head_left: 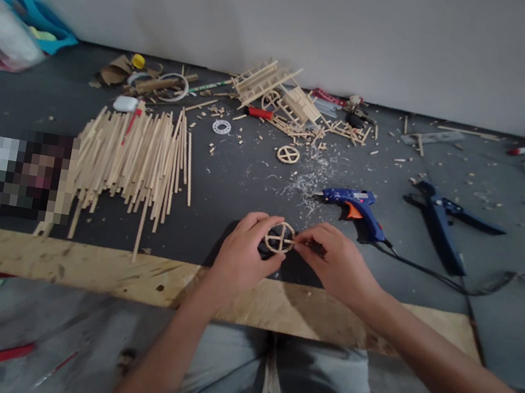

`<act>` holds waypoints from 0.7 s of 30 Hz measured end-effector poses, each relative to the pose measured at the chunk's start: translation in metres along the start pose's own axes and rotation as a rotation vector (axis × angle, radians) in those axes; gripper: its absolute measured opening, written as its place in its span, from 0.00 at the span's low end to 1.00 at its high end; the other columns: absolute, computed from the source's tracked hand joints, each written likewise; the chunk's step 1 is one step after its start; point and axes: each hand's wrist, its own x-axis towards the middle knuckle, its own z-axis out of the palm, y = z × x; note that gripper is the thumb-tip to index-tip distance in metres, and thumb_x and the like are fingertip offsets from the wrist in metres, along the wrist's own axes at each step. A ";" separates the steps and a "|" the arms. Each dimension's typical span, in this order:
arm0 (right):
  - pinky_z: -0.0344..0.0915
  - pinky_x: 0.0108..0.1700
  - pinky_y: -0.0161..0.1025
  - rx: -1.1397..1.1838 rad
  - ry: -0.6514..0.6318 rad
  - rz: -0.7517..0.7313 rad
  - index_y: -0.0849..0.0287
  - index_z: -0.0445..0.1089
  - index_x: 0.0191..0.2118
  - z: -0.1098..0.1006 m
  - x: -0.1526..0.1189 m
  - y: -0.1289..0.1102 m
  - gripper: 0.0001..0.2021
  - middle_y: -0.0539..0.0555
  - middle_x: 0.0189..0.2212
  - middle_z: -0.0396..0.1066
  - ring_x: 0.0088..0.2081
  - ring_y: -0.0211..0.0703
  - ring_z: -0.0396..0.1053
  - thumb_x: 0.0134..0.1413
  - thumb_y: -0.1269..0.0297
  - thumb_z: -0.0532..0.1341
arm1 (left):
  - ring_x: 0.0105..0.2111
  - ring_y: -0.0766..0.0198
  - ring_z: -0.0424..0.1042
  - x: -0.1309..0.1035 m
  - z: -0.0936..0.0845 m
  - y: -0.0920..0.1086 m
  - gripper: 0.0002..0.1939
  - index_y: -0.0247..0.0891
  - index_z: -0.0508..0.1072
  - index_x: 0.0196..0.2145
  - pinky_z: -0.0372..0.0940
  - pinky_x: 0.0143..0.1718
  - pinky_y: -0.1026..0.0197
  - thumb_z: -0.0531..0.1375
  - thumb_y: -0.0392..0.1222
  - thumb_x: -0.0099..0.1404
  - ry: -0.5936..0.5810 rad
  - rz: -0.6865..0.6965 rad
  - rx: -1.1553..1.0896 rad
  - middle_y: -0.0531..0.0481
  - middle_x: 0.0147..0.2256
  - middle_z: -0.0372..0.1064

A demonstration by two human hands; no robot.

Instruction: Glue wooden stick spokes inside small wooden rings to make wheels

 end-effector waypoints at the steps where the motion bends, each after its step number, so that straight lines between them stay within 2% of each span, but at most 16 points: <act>1: 0.61 0.40 0.37 0.002 -0.001 0.001 0.58 0.69 0.35 0.000 0.000 0.000 0.05 0.52 0.32 0.69 0.37 0.40 0.65 0.56 0.71 0.57 | 0.51 0.56 0.63 0.000 0.000 0.000 0.26 0.46 0.62 0.53 0.62 0.50 0.52 0.60 0.37 0.56 0.000 0.002 -0.004 0.46 0.50 0.60; 14: 0.60 0.38 0.37 -0.014 -0.016 0.035 0.57 0.71 0.35 -0.002 0.001 0.000 0.05 0.52 0.32 0.68 0.36 0.40 0.65 0.55 0.70 0.58 | 0.51 0.56 0.63 0.000 -0.001 0.000 0.26 0.45 0.63 0.53 0.62 0.51 0.52 0.60 0.36 0.56 -0.003 0.001 -0.011 0.46 0.50 0.60; 21: 0.59 0.33 0.34 0.010 -0.062 0.064 0.57 0.71 0.35 -0.004 0.003 0.001 0.04 0.50 0.29 0.67 0.30 0.37 0.64 0.54 0.68 0.59 | 0.51 0.56 0.63 0.000 -0.001 0.001 0.26 0.46 0.63 0.53 0.60 0.52 0.51 0.60 0.36 0.55 -0.005 0.011 -0.006 0.47 0.49 0.60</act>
